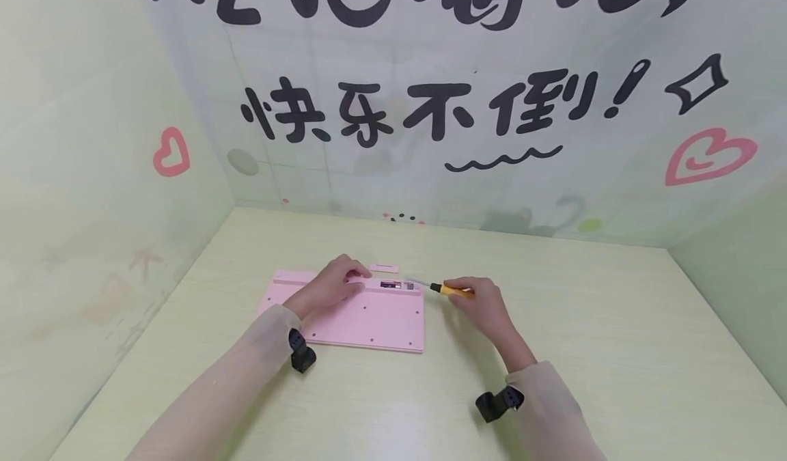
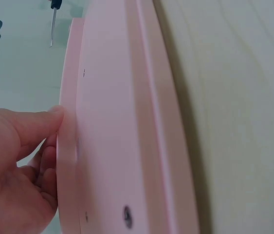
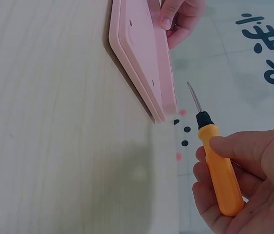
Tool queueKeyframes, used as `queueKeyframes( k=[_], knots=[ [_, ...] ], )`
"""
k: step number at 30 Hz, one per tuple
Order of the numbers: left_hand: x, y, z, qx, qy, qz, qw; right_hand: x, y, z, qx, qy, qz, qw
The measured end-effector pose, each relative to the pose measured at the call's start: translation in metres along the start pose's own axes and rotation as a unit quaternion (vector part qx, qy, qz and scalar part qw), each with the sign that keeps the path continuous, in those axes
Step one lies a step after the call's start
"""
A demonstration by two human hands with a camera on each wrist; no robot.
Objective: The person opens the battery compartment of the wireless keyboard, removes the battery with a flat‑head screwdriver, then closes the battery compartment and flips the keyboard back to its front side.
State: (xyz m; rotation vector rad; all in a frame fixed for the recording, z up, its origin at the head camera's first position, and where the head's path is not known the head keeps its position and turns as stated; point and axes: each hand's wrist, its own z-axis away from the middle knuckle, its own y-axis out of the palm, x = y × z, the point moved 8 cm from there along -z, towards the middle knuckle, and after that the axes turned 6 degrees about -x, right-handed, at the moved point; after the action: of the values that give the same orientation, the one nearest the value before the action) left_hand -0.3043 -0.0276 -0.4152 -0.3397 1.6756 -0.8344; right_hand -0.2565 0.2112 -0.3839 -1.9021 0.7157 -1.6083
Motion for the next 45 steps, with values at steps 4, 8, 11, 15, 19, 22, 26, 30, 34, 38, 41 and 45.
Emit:
queueKeyframes(
  k=[4, 8, 11, 15, 19, 22, 26, 30, 34, 38, 41, 45],
  knots=[
    [-0.001, 0.0, -0.001, 0.001, 0.001, 0.003, 1.0, 0.004, -0.001, -0.003, -0.002, -0.014, 0.001, 0.9999],
    [-0.001, -0.001, 0.0, 0.002, -0.002, 0.007, 1.0, 0.009, -0.001, -0.007, 0.007, -0.04, 0.006, 0.9992],
    [-0.001, -0.001, 0.0, 0.002, 0.0, 0.007, 1.0, 0.01, 0.0, -0.009, 0.017, -0.046, 0.011, 0.9987],
    [-0.002, -0.001, 0.0, 0.001, 0.002, 0.009, 1.0, 0.009, 0.0, -0.012, 0.026, -0.036, 0.011, 0.9989],
    [-0.001, -0.001, 0.001, 0.004, 0.0, 0.008, 1.0, 0.008, 0.001, -0.012, 0.035, -0.028, 0.001, 0.999],
    [-0.002, -0.001, 0.001, 0.004, 0.003, 0.007, 1.0, 0.008, 0.002, -0.013, 0.04, -0.024, -0.003, 0.9989],
    [-0.003, -0.001, 0.001, 0.002, 0.005, 0.008, 1.0, 0.009, 0.003, -0.014, 0.048, -0.023, -0.002, 0.9986],
    [-0.003, -0.002, 0.002, 0.0, 0.001, 0.008, 1.0, 0.013, 0.002, -0.015, 0.058, -0.033, -0.001, 0.9978],
    [-0.002, -0.002, 0.002, -0.002, -0.002, 0.009, 1.0, 0.021, 0.0, -0.019, 0.067, -0.049, 0.016, 0.9964],
    [-0.002, -0.003, 0.001, -0.001, -0.003, 0.011, 0.9999, 0.028, 0.0, -0.026, 0.084, -0.061, 0.041, 0.9938],
    [-0.001, -0.002, 0.001, 0.001, -0.004, 0.014, 0.9999, 0.035, 0.001, -0.033, 0.1, -0.076, 0.06, 0.9903],
    [-0.001, -0.002, 0.002, 0.002, -0.004, 0.019, 0.9998, 0.044, 0.001, -0.04, 0.116, -0.086, 0.082, 0.9861]
  ],
)
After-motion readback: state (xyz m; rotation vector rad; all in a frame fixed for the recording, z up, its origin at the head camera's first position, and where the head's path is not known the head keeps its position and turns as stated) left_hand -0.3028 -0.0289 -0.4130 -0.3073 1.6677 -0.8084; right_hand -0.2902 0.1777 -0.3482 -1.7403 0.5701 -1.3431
